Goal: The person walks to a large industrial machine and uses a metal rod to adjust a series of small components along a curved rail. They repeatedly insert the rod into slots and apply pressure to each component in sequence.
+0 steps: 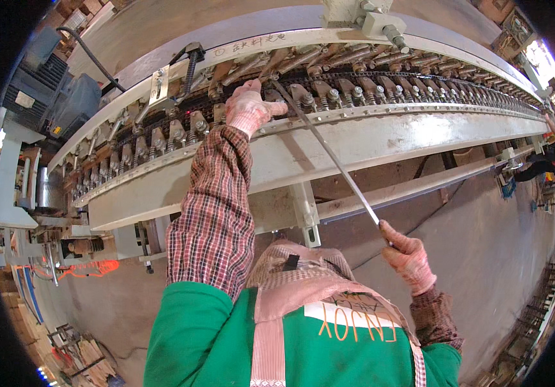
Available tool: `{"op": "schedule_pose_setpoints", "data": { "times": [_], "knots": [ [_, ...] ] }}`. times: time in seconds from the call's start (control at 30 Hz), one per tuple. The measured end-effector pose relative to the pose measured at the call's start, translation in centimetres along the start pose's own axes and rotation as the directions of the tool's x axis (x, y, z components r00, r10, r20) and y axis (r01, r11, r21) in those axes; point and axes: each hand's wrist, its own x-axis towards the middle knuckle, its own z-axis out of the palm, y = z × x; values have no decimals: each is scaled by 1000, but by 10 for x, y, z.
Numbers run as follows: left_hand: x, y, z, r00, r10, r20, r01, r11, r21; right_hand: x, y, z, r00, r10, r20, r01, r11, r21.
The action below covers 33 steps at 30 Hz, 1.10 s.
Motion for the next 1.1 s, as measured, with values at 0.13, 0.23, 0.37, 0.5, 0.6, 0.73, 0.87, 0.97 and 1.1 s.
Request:
{"op": "schedule_pose_setpoints", "data": {
  "times": [0.13,0.23,0.37,0.5,0.6,0.73,0.87,0.97,1.1],
  "knots": [
    [1,4,5,1000,12,-2,-12,998,-69,-10,-23,-3,997,72,29,-69,994,-79],
    [30,-12,15,999,16,29,-13,997,-80,-13,-15,33,995,72,73,-74,997,24],
    [39,-20,18,999,28,19,-26,995,-95,-14,-8,74,995,52,84,-69,976,208],
    [28,-7,9,997,78,10,-76,987,-144,-22,7,67,993,104,55,-115,956,268],
    [18,-3,-2,995,97,-14,-98,993,-72,-39,12,63,990,117,77,-135,948,287],
    [1,-7,8,988,111,-104,-118,991,-59,-50,21,67,993,106,-45,-87,949,303],
    [5,-9,7,1000,25,-6,-25,934,-355,-46,4,65,991,110,-80,-87,964,250],
    [6,-8,8,998,55,-6,-55,976,-212,-41,-5,60,994,81,-71,-68,982,178],
    [13,-15,12,992,105,-63,-114,983,-148,-36,-10,52,995,81,-54,-72,987,143]
  ]
}}
